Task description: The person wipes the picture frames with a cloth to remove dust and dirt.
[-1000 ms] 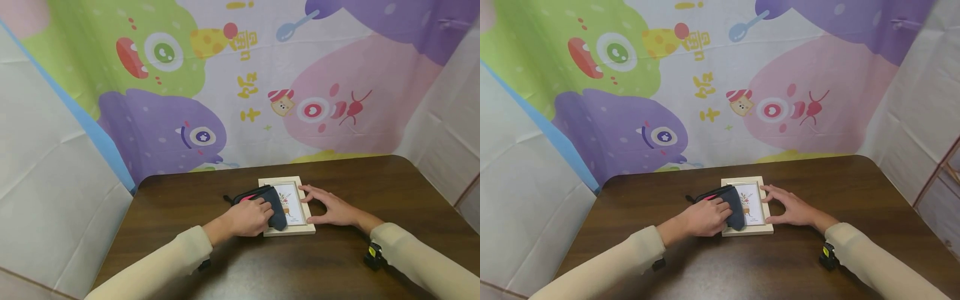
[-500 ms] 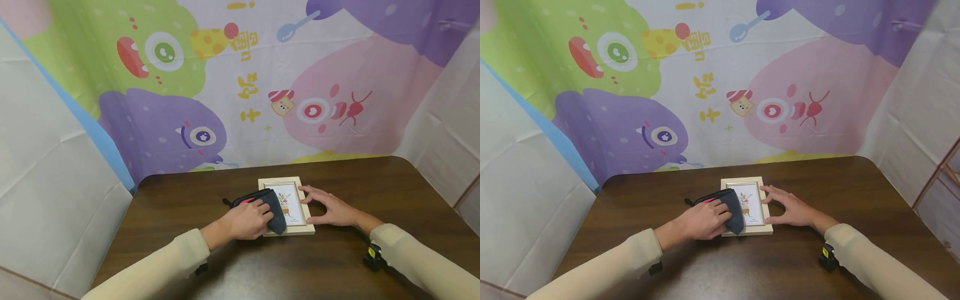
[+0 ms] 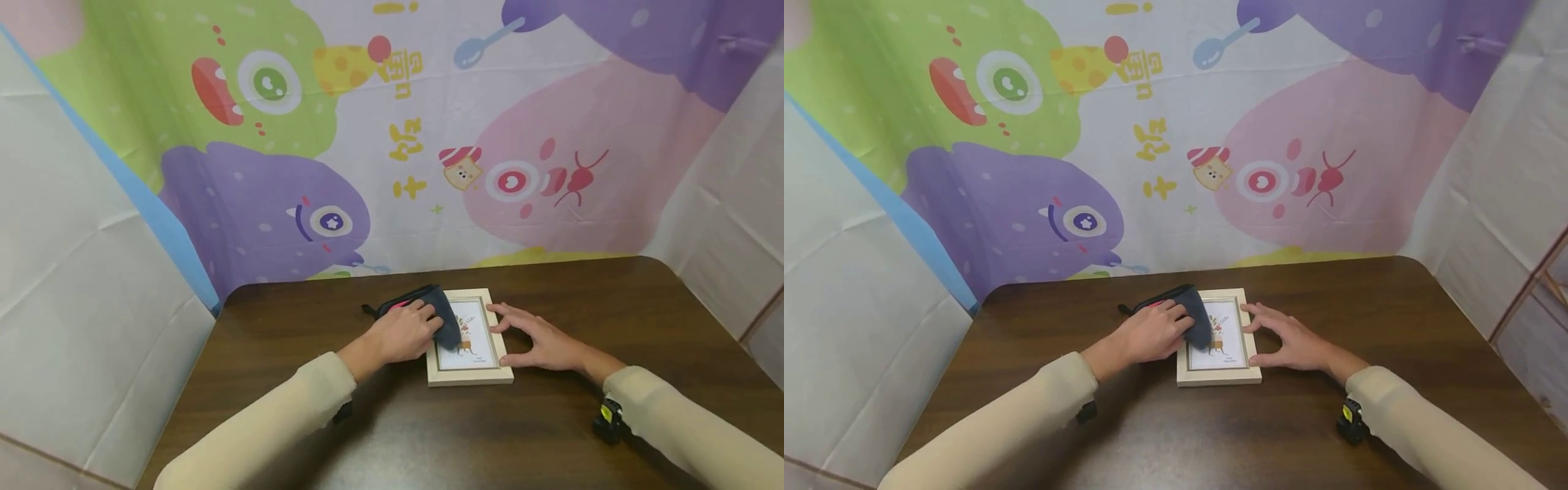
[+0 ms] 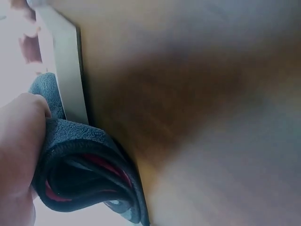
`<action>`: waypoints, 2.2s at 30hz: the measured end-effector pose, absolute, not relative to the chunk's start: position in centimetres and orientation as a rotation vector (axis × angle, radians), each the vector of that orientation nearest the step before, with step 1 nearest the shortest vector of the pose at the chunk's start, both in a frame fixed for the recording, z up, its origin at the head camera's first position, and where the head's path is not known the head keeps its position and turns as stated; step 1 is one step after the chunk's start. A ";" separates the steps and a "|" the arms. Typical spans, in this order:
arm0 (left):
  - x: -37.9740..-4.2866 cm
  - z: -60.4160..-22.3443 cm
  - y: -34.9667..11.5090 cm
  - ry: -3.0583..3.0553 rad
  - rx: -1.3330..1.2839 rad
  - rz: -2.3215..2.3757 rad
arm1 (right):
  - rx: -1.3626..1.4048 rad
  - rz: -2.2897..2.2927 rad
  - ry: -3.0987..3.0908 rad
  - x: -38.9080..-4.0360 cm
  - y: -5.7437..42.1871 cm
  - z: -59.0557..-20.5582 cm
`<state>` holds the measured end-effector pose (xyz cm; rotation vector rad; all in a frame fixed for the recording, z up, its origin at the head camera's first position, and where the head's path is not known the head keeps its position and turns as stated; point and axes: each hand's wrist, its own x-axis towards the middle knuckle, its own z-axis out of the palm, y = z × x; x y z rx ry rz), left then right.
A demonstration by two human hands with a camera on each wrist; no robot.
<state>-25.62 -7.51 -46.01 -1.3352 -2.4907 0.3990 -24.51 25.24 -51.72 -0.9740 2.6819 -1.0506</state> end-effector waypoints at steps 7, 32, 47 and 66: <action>-28.4 -45.8 -6.8 -2.552 -1.264 0.457 | -0.965 -1.053 2.682 -24.5 25.1 -51.5; -29.5 -42.5 -10.3 -2.457 -1.089 0.345 | -0.988 -1.052 2.693 -24.4 25.2 -51.5; -29.3 -42.9 -11.8 -2.731 -0.902 -0.108 | -0.990 -1.060 2.686 -24.3 25.3 -51.2; -31.1 -44.9 -9.8 -3.072 -0.467 -0.702 | -0.970 -1.046 2.693 -24.4 25.2 -51.5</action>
